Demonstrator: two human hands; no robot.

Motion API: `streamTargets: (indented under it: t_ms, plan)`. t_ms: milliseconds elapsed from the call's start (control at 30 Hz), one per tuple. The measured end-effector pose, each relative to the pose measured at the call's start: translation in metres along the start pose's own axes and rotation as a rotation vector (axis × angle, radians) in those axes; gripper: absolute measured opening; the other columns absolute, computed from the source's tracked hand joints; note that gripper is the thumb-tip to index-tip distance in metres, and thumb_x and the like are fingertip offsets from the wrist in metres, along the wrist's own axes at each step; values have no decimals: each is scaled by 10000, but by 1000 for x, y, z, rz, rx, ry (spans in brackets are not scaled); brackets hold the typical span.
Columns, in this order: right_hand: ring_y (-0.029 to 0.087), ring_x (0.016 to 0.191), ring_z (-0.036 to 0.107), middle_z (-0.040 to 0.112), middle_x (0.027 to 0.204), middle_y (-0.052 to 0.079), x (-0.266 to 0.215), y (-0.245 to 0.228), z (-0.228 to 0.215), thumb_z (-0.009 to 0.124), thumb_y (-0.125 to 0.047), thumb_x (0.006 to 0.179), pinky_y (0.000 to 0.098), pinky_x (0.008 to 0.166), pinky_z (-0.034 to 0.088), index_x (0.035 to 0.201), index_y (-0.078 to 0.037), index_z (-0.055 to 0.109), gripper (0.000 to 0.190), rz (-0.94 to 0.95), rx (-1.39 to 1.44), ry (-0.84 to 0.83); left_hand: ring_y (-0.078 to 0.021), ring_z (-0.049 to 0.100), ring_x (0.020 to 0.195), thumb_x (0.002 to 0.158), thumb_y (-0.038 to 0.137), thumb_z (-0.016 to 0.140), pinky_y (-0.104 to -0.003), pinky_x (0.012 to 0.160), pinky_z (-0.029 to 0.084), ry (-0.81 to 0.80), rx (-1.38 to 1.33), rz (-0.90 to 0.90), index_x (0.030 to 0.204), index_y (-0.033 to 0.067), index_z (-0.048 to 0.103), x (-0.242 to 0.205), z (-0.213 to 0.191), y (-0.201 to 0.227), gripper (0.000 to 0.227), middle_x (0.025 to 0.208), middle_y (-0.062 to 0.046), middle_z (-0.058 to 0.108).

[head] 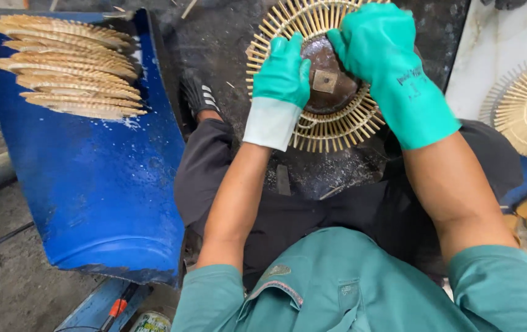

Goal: Use a metal scraper to smooth and clean the edges of circular bamboo components while sitting on the floor.

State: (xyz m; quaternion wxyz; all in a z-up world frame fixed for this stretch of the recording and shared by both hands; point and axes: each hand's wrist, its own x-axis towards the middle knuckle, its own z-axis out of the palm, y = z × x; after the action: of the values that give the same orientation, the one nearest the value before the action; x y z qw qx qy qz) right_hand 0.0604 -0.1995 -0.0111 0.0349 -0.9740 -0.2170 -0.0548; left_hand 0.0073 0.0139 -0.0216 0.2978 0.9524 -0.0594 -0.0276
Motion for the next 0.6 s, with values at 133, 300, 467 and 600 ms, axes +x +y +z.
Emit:
streamTargets:
  t_ms: [133,300,467,600]
  plan:
    - [275,640,605,603,666,61,-4,3,3,713,-407,986,425,551,453,656,-172,653,410,-50,1,-9,-401,667,1025,959,226,704,-509,806,573,-14,33,20,1411,57,528,3,-4,9,514,1242,-185,578]
    - [259,594,561,548,601,58,-8,-2,9,677,-355,977,405,550,414,661,-165,629,371,-68,20,-17,-401,669,1024,966,211,706,-498,807,577,-15,29,18,1420,58,531,-3,2,2,510,1268,-192,574]
    - [284,658,605,589,668,85,-2,-11,0,730,-411,1003,430,581,450,715,-129,664,409,-25,65,72,-420,650,1128,991,179,675,-479,927,575,16,-83,37,1460,64,502,-7,1,-9,514,1335,-233,559]
    - [317,691,644,639,754,115,4,14,-16,731,-459,1039,459,566,491,756,-117,696,446,2,93,47,-419,642,1172,1010,145,663,-465,969,568,12,-135,43,1463,90,526,-13,-2,-32,477,1359,-248,563]
